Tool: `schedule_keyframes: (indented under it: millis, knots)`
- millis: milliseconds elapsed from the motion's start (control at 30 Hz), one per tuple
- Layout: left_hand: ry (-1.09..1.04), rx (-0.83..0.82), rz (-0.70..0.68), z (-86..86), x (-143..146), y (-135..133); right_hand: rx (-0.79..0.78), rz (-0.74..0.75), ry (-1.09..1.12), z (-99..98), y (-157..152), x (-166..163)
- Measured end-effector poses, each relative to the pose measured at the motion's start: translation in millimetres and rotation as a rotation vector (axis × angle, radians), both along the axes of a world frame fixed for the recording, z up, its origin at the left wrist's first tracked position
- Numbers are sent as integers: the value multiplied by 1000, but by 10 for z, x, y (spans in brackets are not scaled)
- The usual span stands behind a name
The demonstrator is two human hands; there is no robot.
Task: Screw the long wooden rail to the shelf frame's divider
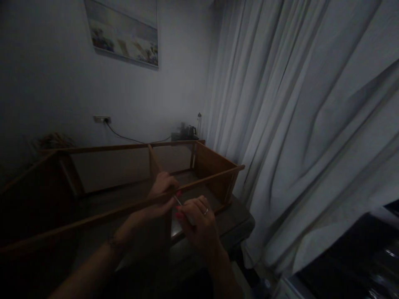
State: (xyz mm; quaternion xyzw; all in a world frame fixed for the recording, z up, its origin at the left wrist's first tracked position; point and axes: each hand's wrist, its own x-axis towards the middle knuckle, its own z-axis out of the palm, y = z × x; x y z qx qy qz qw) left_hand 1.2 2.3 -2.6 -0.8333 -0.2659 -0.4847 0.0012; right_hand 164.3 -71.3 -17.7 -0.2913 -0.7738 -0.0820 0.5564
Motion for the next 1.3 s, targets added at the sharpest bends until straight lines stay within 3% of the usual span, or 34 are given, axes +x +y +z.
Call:
schedule_keyframes:
  millis: [200,300,400,600,667,733,867,933,1000,1067,1200,1300]
  knots:
    - [1,22,11,-72,0,66,-440,127,516,-59,-19,-213]
    - [9,17,10,-53,0,43,-526,149,593,-121,-42,-230]
    - [20,-20,7,-4,-4,-1,-471,92,480,-178,-67,-180]
    - [6,-36,-4,22,-1,-25,-39,-106,8,-182,-15,41]
    - [11,-42,-9,12,1,-21,-58,-80,-52,-161,-11,53]
    - [13,-37,-6,5,1,-19,-221,29,30,-146,-38,-6]
    - [27,-29,-2,3,-8,-11,-731,397,503,-141,-126,-250]
    - [49,-38,5,-1,-12,5,-828,528,678,-157,-150,-359]
    - [71,-44,10,-11,-12,27,-792,534,739,-190,-155,-419]
    - [77,-39,14,-22,-9,49,-670,408,679,-236,-145,-418]
    - [55,-29,17,-28,2,49,-289,92,346,-289,-94,-257]
    - [29,-33,3,-9,1,15,-69,2,133,-232,-52,-107]
